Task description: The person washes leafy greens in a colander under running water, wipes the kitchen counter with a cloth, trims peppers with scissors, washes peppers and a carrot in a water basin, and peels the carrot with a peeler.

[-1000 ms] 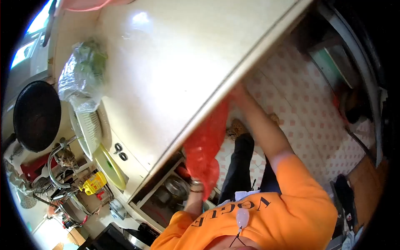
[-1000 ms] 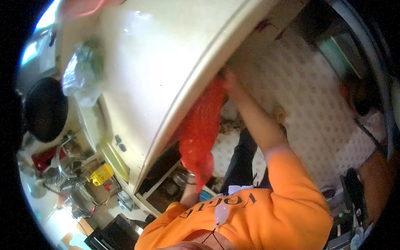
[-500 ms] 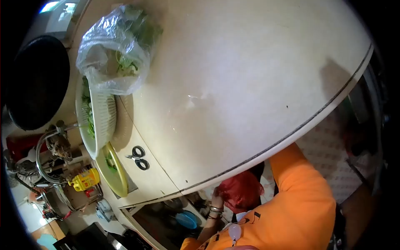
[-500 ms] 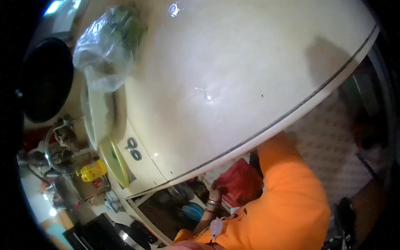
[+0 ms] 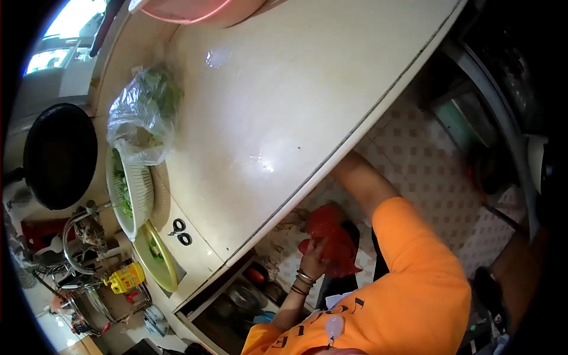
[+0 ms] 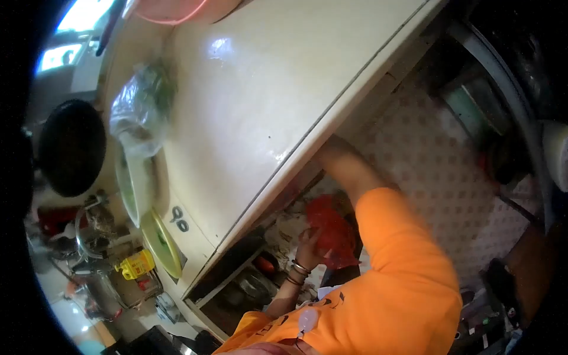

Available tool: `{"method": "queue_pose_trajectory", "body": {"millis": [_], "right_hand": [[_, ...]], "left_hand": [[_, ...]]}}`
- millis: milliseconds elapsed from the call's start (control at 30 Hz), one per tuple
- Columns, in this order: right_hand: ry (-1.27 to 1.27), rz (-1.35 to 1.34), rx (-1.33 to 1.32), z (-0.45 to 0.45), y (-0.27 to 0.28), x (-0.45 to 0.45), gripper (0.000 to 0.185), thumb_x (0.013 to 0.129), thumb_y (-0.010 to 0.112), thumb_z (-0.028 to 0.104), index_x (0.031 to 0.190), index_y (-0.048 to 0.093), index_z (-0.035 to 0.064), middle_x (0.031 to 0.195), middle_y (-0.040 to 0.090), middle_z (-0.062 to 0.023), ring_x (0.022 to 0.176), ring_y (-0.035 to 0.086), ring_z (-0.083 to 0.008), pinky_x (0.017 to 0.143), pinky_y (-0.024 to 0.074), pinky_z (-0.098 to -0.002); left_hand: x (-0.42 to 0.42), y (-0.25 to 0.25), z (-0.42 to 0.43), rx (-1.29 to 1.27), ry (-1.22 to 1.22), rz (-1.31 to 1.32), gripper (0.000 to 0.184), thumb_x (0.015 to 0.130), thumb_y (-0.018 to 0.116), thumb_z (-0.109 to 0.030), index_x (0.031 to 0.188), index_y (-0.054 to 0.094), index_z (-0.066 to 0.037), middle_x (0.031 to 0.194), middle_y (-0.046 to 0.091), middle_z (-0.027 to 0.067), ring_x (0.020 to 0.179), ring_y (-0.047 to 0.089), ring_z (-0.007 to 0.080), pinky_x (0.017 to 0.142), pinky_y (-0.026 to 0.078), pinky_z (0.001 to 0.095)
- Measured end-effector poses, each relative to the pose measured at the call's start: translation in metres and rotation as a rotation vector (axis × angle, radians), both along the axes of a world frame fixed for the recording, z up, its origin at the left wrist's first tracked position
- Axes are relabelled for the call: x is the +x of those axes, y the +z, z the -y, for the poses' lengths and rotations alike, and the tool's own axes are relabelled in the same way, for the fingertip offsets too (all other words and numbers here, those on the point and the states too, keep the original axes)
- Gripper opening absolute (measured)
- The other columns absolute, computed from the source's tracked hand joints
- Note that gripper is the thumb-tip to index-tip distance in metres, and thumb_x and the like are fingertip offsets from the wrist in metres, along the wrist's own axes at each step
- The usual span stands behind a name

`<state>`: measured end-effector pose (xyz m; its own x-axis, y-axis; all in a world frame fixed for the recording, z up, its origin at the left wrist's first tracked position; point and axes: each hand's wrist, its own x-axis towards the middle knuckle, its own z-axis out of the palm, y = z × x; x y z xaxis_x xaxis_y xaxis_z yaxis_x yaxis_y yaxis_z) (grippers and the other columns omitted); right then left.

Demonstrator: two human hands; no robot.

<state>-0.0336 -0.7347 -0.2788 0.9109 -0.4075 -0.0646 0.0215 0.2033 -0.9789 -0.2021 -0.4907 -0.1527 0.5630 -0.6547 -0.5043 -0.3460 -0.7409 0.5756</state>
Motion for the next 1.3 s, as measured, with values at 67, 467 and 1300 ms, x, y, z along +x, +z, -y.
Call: {"method": "queue_pose_trajectory", "body": {"millis": [67, 467, 1300], "right_hand": [[-0.002, 0.004, 0.014, 0.006, 0.002, 0.003, 0.042, 0.077, 0.057, 0.012, 0.116, 0.044, 0.0001, 0.116, 0.047, -0.0116, 0.103, 0.046, -0.0205, 0.089, 0.0373, -0.0332], [-0.049, 0.101, 0.022, 0.034, 0.021, -0.014, 0.044, 0.077, 0.057, 0.013, 0.116, 0.043, 0.0, 0.117, 0.047, -0.0119, 0.104, 0.045, -0.0207, 0.089, 0.037, -0.0331], [-0.025, -0.317, 0.405, 0.042, 0.162, -0.307, 0.028, 0.075, 0.056, 0.003, 0.102, 0.052, 0.0025, 0.09, 0.057, -0.0029, 0.086, 0.052, -0.0117, 0.071, 0.0444, -0.0268]], "left_hand": [[-0.008, -0.002, 0.001, -0.1, -0.004, 0.144, 0.048, 0.071, 0.063, -0.027, 0.115, 0.048, -0.012, 0.112, 0.046, 0.0184, 0.091, 0.053, 0.0345, 0.072, 0.046, 0.0374], [-0.008, -0.013, 0.038, 0.261, 0.168, -0.031, 0.042, 0.084, 0.041, -0.04, 0.089, 0.059, -0.002, 0.078, 0.056, 0.0237, 0.071, 0.054, 0.0403, 0.06, 0.043, 0.0453], [-0.054, 0.138, 0.203, -0.474, -0.056, 0.147, 0.039, 0.085, 0.04, -0.022, 0.125, 0.039, -0.017, 0.087, 0.044, 0.0216, 0.08, 0.05, 0.0373, 0.068, 0.042, 0.0398]]}}
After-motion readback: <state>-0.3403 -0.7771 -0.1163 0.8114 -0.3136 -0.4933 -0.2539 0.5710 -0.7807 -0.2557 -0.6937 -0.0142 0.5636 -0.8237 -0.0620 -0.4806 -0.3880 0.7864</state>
